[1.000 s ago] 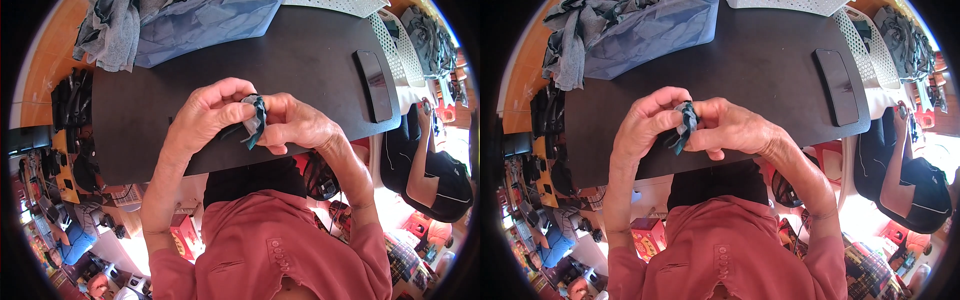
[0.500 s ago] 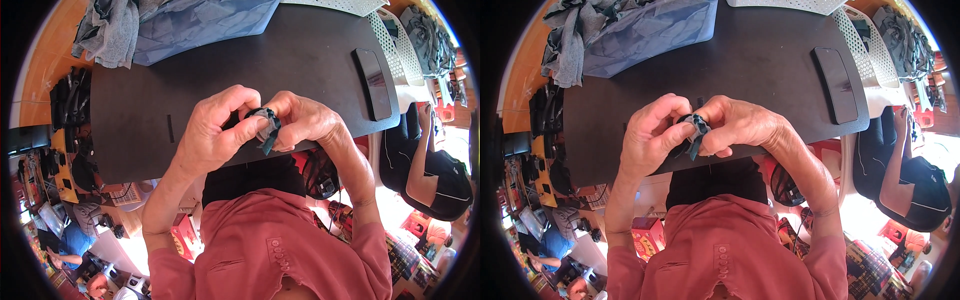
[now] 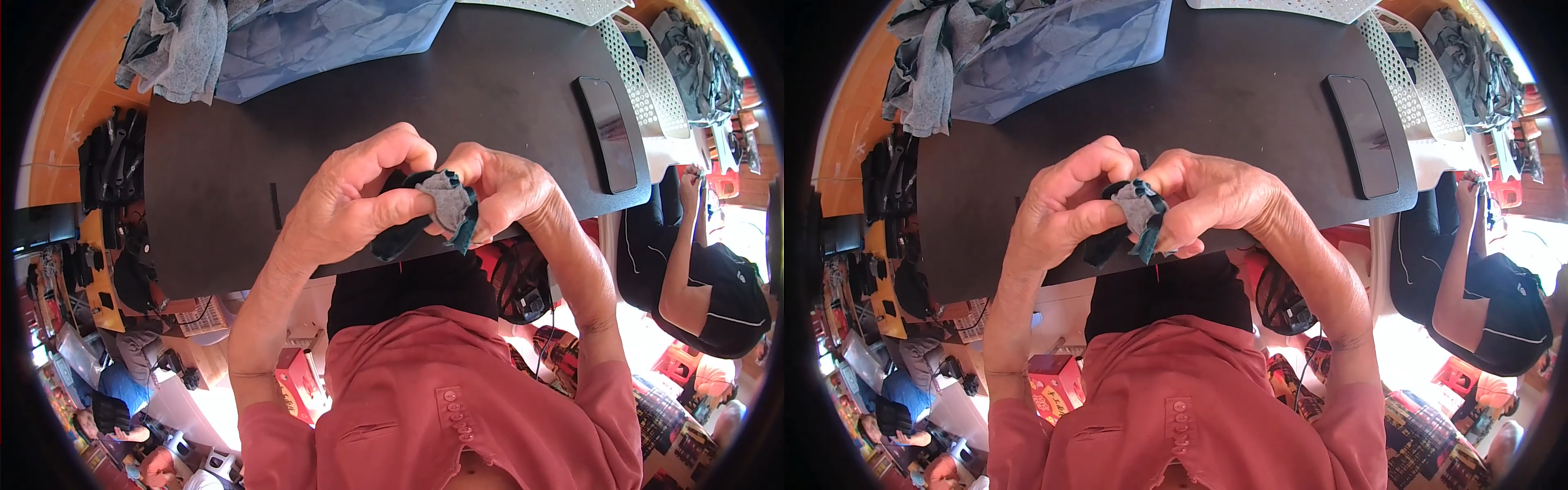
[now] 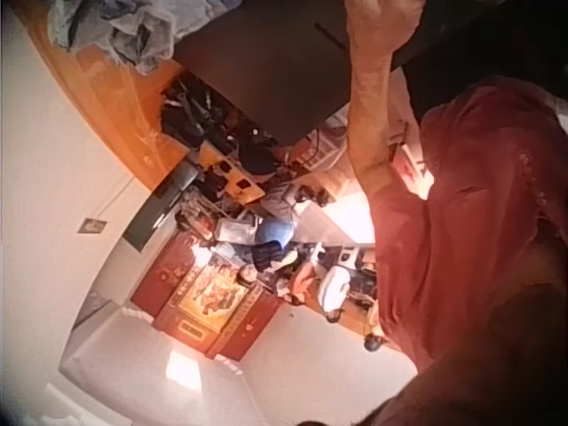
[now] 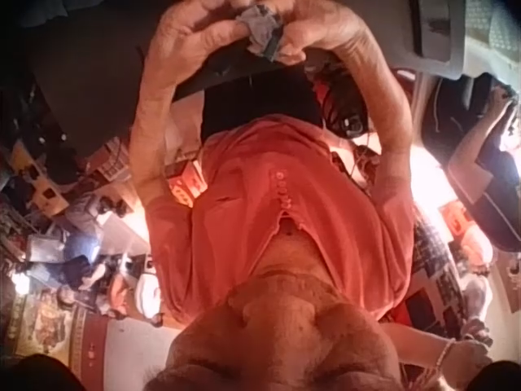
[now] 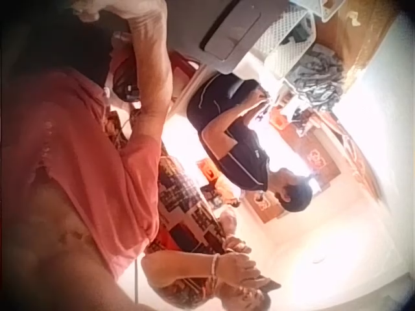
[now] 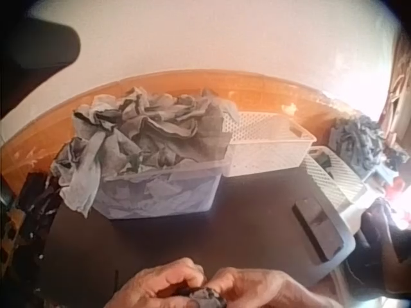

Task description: Processing and folding small pieces of fabric scraps at a workbench in a textile workshop.

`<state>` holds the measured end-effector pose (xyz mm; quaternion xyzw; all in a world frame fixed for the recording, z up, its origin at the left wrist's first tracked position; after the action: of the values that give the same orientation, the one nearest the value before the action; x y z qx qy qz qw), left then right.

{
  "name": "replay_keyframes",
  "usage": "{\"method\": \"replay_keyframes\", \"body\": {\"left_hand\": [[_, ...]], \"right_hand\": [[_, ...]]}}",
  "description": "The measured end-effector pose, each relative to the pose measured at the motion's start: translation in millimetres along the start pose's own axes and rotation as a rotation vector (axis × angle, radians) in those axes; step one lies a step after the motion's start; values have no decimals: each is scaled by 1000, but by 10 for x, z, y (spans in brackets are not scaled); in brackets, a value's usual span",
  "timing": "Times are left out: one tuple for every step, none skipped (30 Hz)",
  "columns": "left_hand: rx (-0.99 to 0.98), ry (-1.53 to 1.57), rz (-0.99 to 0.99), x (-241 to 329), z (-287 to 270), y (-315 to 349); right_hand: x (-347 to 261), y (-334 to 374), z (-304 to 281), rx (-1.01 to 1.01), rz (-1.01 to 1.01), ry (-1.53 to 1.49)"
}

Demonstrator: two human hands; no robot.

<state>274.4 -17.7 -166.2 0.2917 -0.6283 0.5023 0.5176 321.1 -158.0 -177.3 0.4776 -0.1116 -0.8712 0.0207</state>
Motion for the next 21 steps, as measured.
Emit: {"method": "replay_keyframes", "body": {"left_hand": [[25,-16,8,21,16,0],[50,-33,16,36,27,9],[51,-30,16,31,44,27],[62,-78,38,35,55,48],[72,-127,60,35,63,65],[76,-126,59,30,80,84],[111,-183,126,46,86,104],[146,-240,193,73,85,124],[151,-240,193,85,71,135],[177,-270,109,81,38,143],[202,-299,24,63,9,155],[205,-299,23,65,17,161],[290,-193,39,63,13,157],[374,-86,56,59,17,149],[467,-238,109,82,29,120],[467,-236,109,124,-19,132],[341,-327,5,153,-63,139],[218,-421,-100,156,-70,154],[221,-422,-101,128,-76,163],[232,-417,-2,106,-79,168],[239,-409,99,106,-72,167]], "right_hand": [[-2,-3,-9,-10,-17,-4],[0,-8,-16,-11,-15,-5],[5,-8,-16,-34,-18,43],[11,-12,-17,-57,-21,91],[19,-24,-42,-54,-18,90],[11,-42,-53,-66,-43,149],[3,-54,-49,-78,-68,208],[-15,-57,-19,-80,-65,208],[-39,-68,-17,10,-31,158],[-51,-77,-12,99,3,109],[-40,-86,12,158,23,42],[-35,-95,21,155,26,42],[-32,-103,14,165,20,-2],[-32,-110,9,174,15,-46],[-60,-113,17,174,30,4],[-57,-124,13,175,32,4],[-51,-137,6,183,28,-47],[-54,-154,7,186,25,-97],[-63,-168,10,182,28,-96],[-72,-180,5,192,37,-107],[-79,-184,-3,206,44,-118]]}}
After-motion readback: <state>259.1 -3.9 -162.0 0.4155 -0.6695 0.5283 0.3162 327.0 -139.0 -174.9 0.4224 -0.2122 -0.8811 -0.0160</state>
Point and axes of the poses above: each hand's wrist, its own y-axis away from the middle knuckle, its own z-axis out of the palm, x = y × z, the point moved 4 cm from there along -y, towards the middle knuckle, and after that the axes turned 6 degrees about z, right-handed, at the moved point
